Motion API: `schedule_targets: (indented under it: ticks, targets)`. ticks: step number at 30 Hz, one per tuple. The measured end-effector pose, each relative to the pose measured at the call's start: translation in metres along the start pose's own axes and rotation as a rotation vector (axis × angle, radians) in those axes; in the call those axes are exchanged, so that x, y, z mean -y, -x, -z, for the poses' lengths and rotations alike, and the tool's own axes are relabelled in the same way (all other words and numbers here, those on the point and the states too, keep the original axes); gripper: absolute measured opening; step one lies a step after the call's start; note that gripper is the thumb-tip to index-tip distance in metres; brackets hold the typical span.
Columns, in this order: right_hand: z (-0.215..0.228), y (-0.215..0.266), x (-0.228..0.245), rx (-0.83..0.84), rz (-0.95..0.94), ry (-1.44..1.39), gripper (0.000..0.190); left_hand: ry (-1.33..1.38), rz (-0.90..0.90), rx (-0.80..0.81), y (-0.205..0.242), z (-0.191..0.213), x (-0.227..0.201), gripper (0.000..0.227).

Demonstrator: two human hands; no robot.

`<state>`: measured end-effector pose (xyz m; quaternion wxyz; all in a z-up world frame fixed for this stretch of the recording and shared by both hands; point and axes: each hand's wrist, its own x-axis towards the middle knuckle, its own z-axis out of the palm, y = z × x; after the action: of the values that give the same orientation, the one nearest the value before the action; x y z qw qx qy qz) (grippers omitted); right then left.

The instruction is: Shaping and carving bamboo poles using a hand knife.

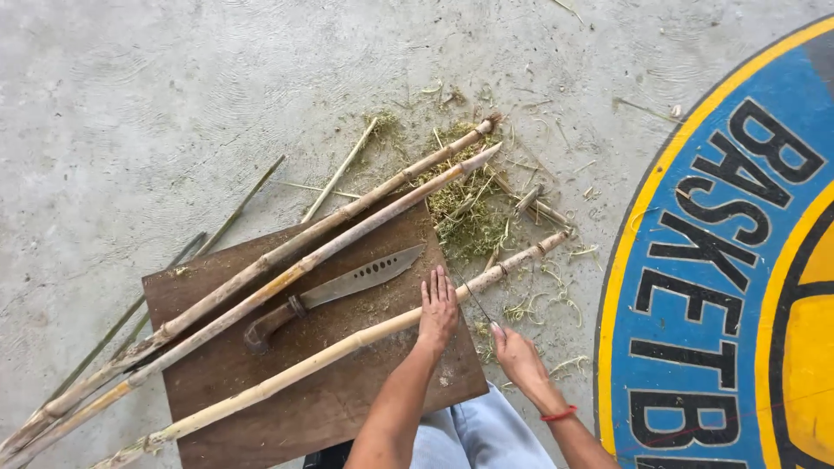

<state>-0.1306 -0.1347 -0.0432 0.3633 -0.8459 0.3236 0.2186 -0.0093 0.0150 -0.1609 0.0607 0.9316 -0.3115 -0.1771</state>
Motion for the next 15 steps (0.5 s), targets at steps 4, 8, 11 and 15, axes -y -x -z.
schedule_targets:
  ticks: [4, 8, 11, 15]
  targets:
    - [0.044, 0.046, -0.006, 0.074, -0.050, 0.137, 0.055, -0.215, 0.001, 0.045, -0.004, -0.003, 0.000, 0.062]
    - [0.025, 0.033, -0.022, 0.136, -0.081, 0.136, 0.056, -0.130, 0.029, 0.045, 0.003, -0.006, -0.002, 0.065]
    - [-0.011, -0.024, 0.015, 0.029, 0.047, 0.047, 0.058, -0.104, 0.016, -0.113, -0.003, -0.027, 0.001, 0.059]
    - [0.023, 0.000, 0.026, 0.107, -0.055, 0.023, 0.054, -0.473, 0.007, 0.020, -0.004, -0.022, 0.001, 0.065]
